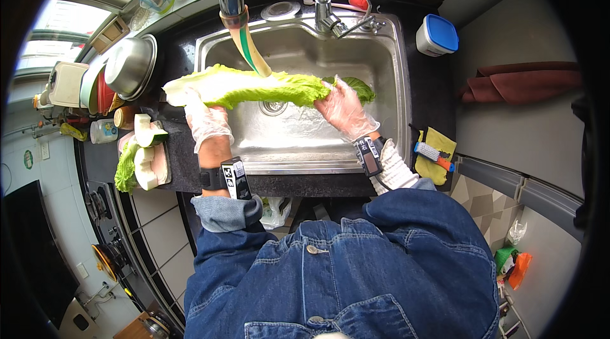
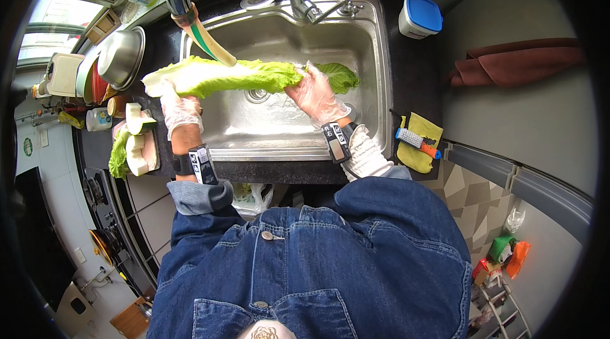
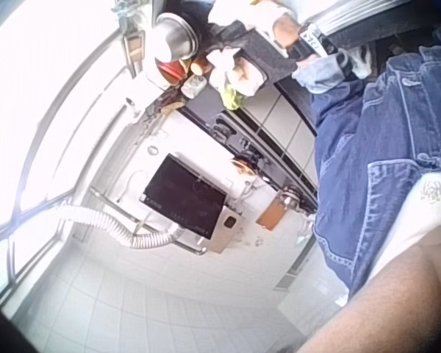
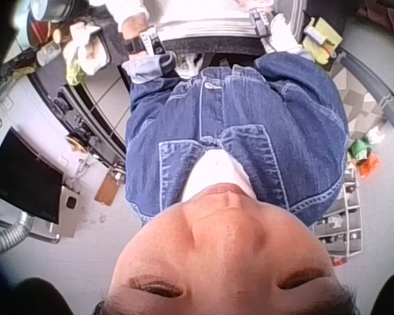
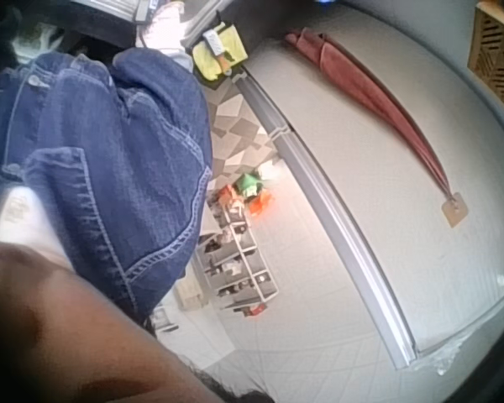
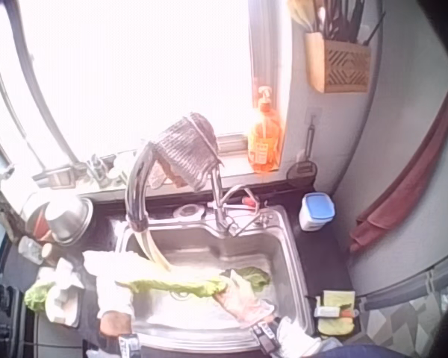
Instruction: The person washes lettuce leaves under running water in a kitchen sink, rinsing each leaf individually and placing them in the sink. The person wears gloves and handles the leaves by hand without using any tools.
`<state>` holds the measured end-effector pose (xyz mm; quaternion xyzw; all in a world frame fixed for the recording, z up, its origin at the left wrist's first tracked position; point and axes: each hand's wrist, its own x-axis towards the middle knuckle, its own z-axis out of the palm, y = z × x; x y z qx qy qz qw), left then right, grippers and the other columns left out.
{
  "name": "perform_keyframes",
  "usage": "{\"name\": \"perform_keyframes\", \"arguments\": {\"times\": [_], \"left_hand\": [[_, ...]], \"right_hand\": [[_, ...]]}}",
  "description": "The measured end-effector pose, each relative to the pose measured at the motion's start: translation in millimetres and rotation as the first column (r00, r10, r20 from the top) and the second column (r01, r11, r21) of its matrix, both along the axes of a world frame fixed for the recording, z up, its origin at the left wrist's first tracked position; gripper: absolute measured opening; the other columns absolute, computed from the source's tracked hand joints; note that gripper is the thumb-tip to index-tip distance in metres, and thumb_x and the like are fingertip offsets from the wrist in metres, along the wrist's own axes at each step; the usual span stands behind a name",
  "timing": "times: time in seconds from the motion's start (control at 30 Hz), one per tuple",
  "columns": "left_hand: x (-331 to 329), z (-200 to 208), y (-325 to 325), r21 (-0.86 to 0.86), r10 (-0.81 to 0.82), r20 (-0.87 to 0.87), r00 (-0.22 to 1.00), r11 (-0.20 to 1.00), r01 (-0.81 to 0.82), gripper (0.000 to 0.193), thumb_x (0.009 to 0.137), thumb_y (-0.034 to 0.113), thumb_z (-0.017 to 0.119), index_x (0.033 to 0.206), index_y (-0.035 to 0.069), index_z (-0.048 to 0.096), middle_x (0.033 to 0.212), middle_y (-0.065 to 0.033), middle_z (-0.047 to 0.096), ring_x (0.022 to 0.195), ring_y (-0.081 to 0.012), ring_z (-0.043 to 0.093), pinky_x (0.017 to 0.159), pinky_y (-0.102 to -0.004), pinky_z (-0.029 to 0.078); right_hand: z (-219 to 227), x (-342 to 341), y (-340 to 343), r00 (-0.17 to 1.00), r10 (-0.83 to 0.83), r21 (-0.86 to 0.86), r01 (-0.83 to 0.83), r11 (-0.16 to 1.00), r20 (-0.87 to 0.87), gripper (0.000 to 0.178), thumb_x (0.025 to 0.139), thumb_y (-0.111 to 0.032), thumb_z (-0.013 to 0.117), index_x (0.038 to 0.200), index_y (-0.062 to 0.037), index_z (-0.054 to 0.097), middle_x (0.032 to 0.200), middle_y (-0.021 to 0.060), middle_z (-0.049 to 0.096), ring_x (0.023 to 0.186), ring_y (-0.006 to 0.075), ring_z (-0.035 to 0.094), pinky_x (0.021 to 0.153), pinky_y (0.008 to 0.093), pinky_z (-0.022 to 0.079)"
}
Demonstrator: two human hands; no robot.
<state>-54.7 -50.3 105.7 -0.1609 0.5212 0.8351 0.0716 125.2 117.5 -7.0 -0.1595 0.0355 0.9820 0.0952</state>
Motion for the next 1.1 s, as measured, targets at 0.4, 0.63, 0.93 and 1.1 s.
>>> {"name": "perform_keyframes", "arguments": {"times": [0.4,0.63,0.93,1.1], "left_hand": [[11.3,33.2,6.8,0.015,-0.056,-0.055,0.997,0.998,0.057,0.05,0.084,0.03,0.058,0.119,-0.001,0.042,0.115,-0.0134,0.051,0.103,-0.0259,0.052,0.087,-0.037,0.045],[11.1,42.9,9.3,0.038,-0.056,-0.037,0.998,0.998,0.057,0.047,0.084,0.027,0.058,0.118,-0.001,0.042,0.116,-0.0141,0.05,0.105,-0.0272,0.051,0.089,-0.0406,0.045],[9.9,46.0,8.3,0.037,-0.061,-0.086,0.994,0.997,0.064,0.046,0.085,0.026,0.057,0.119,0.0,0.042,0.114,-0.0141,0.051,0.103,-0.0266,0.053,0.088,-0.0402,0.046],[18.7,49.4,13.4,0.022,-0.073,-0.062,0.995,0.997,0.075,0.05,0.084,0.03,0.058,0.119,-0.001,0.042,0.113,-0.0137,0.051,0.101,-0.0254,0.054,0.085,-0.0379,0.048]], "right_hand": [[-28.4,-8.2,-12.6,0.923,0.01,0.355,-0.158,0.921,0.385,0.027,0.085,-0.006,0.052,0.111,-0.0017,0.049,0.1,0.0075,0.055,0.088,0.0159,0.055,0.08,0.0247,0.048],[-37.7,-21.8,-19.5,0.968,0.065,0.146,-0.103,0.984,0.244,0.025,0.085,-0.005,0.05,0.11,-0.003,0.049,0.097,0.0054,0.055,0.083,0.0143,0.054,0.077,0.0248,0.049],[-48.6,-34.0,-27.3,0.952,-0.086,0.195,0.028,0.98,0.294,0.024,0.084,-0.007,0.055,0.106,0.002,0.049,0.094,0.0103,0.056,0.078,0.0174,0.057,0.069,0.0283,0.052],[-52.2,-33.9,-25.7,0.982,0.078,-0.197,-0.043,0.979,0.174,0.037,0.092,-0.024,0.043,0.109,0.0086,0.042,0.097,0.0189,0.055,0.085,0.0236,0.059,0.07,0.0289,0.054]]}}
